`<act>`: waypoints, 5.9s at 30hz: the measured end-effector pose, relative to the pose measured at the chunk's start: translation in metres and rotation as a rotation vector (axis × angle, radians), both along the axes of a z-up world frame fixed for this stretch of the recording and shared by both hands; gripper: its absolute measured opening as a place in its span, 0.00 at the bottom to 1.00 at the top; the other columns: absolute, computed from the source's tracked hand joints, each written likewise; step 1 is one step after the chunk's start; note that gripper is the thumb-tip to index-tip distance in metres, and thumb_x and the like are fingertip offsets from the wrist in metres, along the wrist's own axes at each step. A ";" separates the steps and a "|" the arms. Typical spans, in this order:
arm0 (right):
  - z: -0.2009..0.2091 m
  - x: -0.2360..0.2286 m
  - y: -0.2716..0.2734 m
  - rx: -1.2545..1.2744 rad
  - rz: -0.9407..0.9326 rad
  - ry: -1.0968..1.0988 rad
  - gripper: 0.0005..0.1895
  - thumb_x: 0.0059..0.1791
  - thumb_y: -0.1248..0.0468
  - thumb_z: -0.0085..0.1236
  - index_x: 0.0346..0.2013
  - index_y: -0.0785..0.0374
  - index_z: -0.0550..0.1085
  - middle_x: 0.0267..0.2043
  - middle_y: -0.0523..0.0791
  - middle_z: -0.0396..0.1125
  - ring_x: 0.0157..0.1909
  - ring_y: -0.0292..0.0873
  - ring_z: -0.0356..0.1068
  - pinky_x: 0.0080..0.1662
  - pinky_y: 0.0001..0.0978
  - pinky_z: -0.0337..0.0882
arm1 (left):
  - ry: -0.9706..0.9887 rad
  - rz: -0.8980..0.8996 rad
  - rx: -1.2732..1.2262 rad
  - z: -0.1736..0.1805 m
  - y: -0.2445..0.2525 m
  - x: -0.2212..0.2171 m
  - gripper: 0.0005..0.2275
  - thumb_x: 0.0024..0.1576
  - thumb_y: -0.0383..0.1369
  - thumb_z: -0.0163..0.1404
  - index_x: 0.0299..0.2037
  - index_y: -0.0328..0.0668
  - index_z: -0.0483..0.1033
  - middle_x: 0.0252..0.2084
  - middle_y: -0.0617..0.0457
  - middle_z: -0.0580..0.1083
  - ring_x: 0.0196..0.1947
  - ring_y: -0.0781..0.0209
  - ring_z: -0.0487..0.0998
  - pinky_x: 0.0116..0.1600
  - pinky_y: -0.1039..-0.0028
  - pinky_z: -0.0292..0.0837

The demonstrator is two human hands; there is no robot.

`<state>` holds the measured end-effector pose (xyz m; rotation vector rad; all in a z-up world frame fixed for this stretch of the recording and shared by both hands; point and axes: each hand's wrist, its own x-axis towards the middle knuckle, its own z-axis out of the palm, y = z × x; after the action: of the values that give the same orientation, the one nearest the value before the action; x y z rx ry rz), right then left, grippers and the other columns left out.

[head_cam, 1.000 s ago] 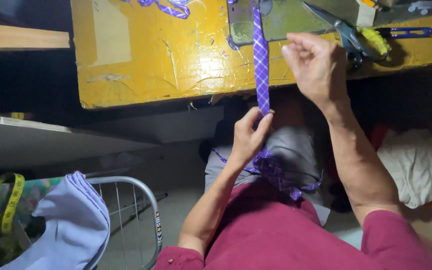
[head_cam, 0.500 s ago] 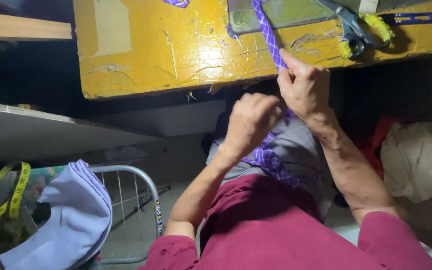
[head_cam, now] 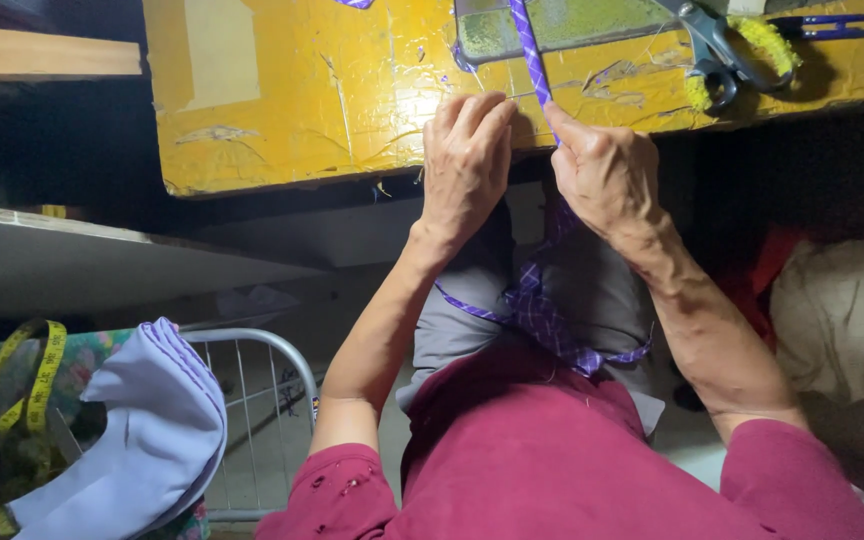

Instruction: A person is working at a yellow workbench, carefully pulling, smoothing, and aligning long purple patterned fabric strips before cutting them with scissors.

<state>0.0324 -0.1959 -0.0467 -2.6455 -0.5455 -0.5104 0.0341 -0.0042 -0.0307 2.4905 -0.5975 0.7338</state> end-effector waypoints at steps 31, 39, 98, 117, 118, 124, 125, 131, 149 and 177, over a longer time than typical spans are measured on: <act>0.024 0.031 0.026 -0.213 -0.037 0.192 0.26 0.46 0.64 0.52 0.59 0.53 0.79 0.14 0.50 0.68 0.19 0.53 0.71 0.24 0.48 0.69 | -0.051 -0.129 0.398 -0.008 0.027 0.110 0.19 0.57 0.26 0.46 0.59 0.50 0.76 0.56 0.46 0.69 0.52 0.47 0.68 0.45 0.57 0.64; 0.029 0.042 0.035 -0.125 -0.069 0.277 0.25 0.46 0.64 0.50 0.56 0.52 0.80 0.22 0.57 0.72 0.28 0.65 0.74 0.31 0.58 0.72 | -0.073 -0.160 0.335 -0.011 0.030 0.115 0.16 0.61 0.26 0.45 0.56 0.51 0.78 0.50 0.46 0.68 0.48 0.47 0.67 0.44 0.58 0.62; 0.039 0.009 0.008 0.176 -0.044 0.203 0.27 0.50 0.70 0.48 0.63 0.64 0.78 0.20 0.46 0.68 0.16 0.43 0.57 0.22 0.41 0.60 | -0.042 -0.268 0.159 0.010 0.031 0.096 0.13 0.59 0.27 0.47 0.53 0.47 0.78 0.47 0.45 0.69 0.44 0.49 0.67 0.43 0.59 0.62; 0.029 0.020 0.017 -0.145 -0.036 0.203 0.29 0.45 0.60 0.52 0.61 0.55 0.78 0.23 0.53 0.72 0.26 0.62 0.73 0.30 0.55 0.70 | -0.047 -0.273 0.249 0.008 0.027 0.099 0.12 0.62 0.33 0.47 0.54 0.46 0.77 0.57 0.55 0.74 0.49 0.49 0.69 0.45 0.58 0.62; 0.026 0.020 0.018 -0.144 -0.038 0.195 0.29 0.45 0.60 0.52 0.61 0.55 0.78 0.23 0.53 0.72 0.26 0.62 0.73 0.30 0.55 0.70 | -0.054 -0.274 0.251 0.008 0.026 0.099 0.12 0.62 0.33 0.47 0.54 0.46 0.77 0.57 0.55 0.74 0.49 0.49 0.69 0.45 0.58 0.62; 0.017 0.025 0.022 -0.142 -0.068 0.195 0.27 0.46 0.62 0.51 0.60 0.54 0.79 0.19 0.52 0.70 0.23 0.60 0.71 0.26 0.54 0.68 | -0.018 -0.250 0.232 0.004 0.026 0.098 0.14 0.60 0.29 0.47 0.55 0.44 0.77 0.58 0.54 0.75 0.50 0.50 0.70 0.46 0.58 0.63; 0.017 0.026 0.023 -0.143 -0.074 0.192 0.27 0.45 0.62 0.51 0.59 0.54 0.80 0.20 0.52 0.71 0.23 0.60 0.71 0.26 0.53 0.68 | -0.009 -0.240 0.228 0.003 0.027 0.099 0.15 0.59 0.29 0.47 0.55 0.43 0.77 0.59 0.53 0.75 0.50 0.50 0.70 0.46 0.58 0.63; 0.027 0.033 0.027 -0.144 -0.052 0.234 0.26 0.46 0.62 0.52 0.60 0.57 0.79 0.21 0.53 0.71 0.24 0.59 0.72 0.28 0.53 0.70 | 0.017 -0.197 0.250 -0.003 0.027 0.103 0.16 0.60 0.30 0.47 0.58 0.44 0.76 0.62 0.51 0.72 0.54 0.49 0.69 0.47 0.57 0.63; 0.027 0.062 0.042 -0.141 -0.057 0.184 0.23 0.47 0.64 0.50 0.56 0.63 0.78 0.19 0.56 0.69 0.23 0.62 0.72 0.27 0.56 0.69 | 0.092 -0.117 0.226 -0.009 0.029 0.106 0.19 0.57 0.29 0.47 0.60 0.47 0.73 0.64 0.42 0.67 0.58 0.43 0.68 0.52 0.53 0.65; 0.040 0.014 -0.013 0.390 -0.147 0.492 0.16 0.46 0.68 0.59 0.48 0.63 0.81 0.26 0.41 0.75 0.29 0.32 0.73 0.34 0.29 0.70 | -0.056 -0.263 0.180 -0.005 0.032 0.106 0.19 0.53 0.23 0.49 0.55 0.48 0.75 0.55 0.47 0.69 0.49 0.48 0.70 0.43 0.60 0.66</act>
<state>0.0465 -0.2093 -0.0063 -2.3171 -0.0872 0.0106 0.1402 0.0277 -0.0354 2.4895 -1.0302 0.6754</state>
